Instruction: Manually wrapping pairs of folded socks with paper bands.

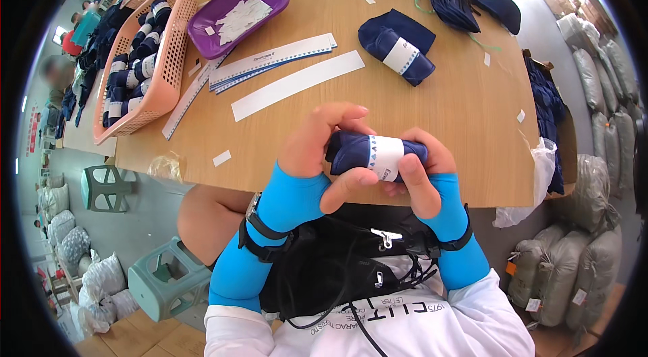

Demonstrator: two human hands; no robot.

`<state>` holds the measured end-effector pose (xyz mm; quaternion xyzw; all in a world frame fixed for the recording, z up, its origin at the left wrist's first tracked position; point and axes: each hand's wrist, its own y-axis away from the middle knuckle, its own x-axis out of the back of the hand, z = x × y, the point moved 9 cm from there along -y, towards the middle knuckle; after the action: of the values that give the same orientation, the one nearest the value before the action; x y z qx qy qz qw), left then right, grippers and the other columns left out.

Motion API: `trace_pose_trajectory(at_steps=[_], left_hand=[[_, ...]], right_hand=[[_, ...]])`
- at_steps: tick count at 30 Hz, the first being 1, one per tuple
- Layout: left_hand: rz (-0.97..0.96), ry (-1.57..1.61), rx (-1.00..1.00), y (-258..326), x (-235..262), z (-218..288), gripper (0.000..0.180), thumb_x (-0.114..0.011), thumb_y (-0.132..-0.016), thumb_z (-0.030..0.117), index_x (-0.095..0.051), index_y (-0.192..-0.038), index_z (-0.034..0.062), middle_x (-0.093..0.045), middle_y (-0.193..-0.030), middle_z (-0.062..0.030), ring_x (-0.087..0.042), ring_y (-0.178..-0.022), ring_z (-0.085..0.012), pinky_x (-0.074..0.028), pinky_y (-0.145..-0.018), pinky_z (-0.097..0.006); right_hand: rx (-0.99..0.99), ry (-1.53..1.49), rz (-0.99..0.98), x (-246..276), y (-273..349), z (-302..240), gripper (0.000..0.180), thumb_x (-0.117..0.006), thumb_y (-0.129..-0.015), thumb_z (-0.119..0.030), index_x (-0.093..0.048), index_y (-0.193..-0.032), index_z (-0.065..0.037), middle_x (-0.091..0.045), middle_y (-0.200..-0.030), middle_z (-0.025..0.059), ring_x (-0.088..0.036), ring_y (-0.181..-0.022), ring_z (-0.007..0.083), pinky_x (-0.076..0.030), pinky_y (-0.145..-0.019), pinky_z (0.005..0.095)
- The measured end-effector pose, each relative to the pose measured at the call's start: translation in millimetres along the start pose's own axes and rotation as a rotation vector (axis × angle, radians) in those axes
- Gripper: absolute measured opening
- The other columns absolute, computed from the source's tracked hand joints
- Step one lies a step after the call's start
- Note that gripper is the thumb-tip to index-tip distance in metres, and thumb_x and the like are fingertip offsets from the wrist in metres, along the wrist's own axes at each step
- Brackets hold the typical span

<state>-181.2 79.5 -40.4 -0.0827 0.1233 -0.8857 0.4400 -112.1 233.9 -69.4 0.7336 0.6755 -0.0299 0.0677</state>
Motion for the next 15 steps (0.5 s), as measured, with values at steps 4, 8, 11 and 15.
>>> trace_pose_trajectory(at_steps=[4,8,11,15], left_hand=[[-0.093,-0.245,-0.171,3,-6,13,0.071,-0.092,-0.078,0.029,-0.052,-0.133,0.0074,-0.066,-0.109,-0.0122,-0.067,-0.097,-0.0244,-0.054,-0.086,-0.035],[-0.073,-0.471,-0.210,7,4,18,0.070,-0.094,-0.075,0.036,-0.054,-0.125,0.0085,-0.066,-0.100,-0.0120,-0.067,-0.085,-0.0276,-0.055,-0.076,-0.035],[-0.066,-0.470,-0.134,5,7,14,0.067,-0.095,-0.073,0.038,-0.056,-0.119,0.0086,-0.066,-0.099,-0.0126,-0.067,-0.081,-0.0285,-0.054,-0.072,-0.035],[-0.059,-0.457,-0.117,8,3,17,0.065,-0.094,-0.074,0.038,-0.058,-0.119,0.0087,-0.066,-0.098,-0.0120,-0.067,-0.081,-0.0283,-0.054,-0.073,-0.034]], right_hand=[[-0.042,0.022,0.100,-3,-3,-3,0.049,-0.065,-0.101,-0.048,-0.065,-0.102,0.002,-0.066,-0.085,0.0049,-0.060,-0.065,0.0077,-0.051,-0.055,0.0248],[-0.140,0.018,0.023,-10,-9,6,0.050,-0.062,-0.103,-0.048,-0.065,-0.102,0.002,-0.066,-0.085,0.0047,-0.060,-0.069,0.0075,-0.050,-0.058,0.0244],[0.091,0.094,-0.009,-12,-10,-1,0.043,-0.066,-0.101,-0.040,-0.061,-0.116,0.001,-0.065,-0.095,0.0067,-0.062,-0.083,0.0106,-0.053,-0.071,0.0269],[0.285,0.029,-0.104,-22,2,-19,0.049,-0.076,-0.094,-0.018,-0.051,-0.133,-0.001,-0.062,-0.114,0.0088,-0.060,-0.102,0.0145,-0.053,-0.090,0.0317]])
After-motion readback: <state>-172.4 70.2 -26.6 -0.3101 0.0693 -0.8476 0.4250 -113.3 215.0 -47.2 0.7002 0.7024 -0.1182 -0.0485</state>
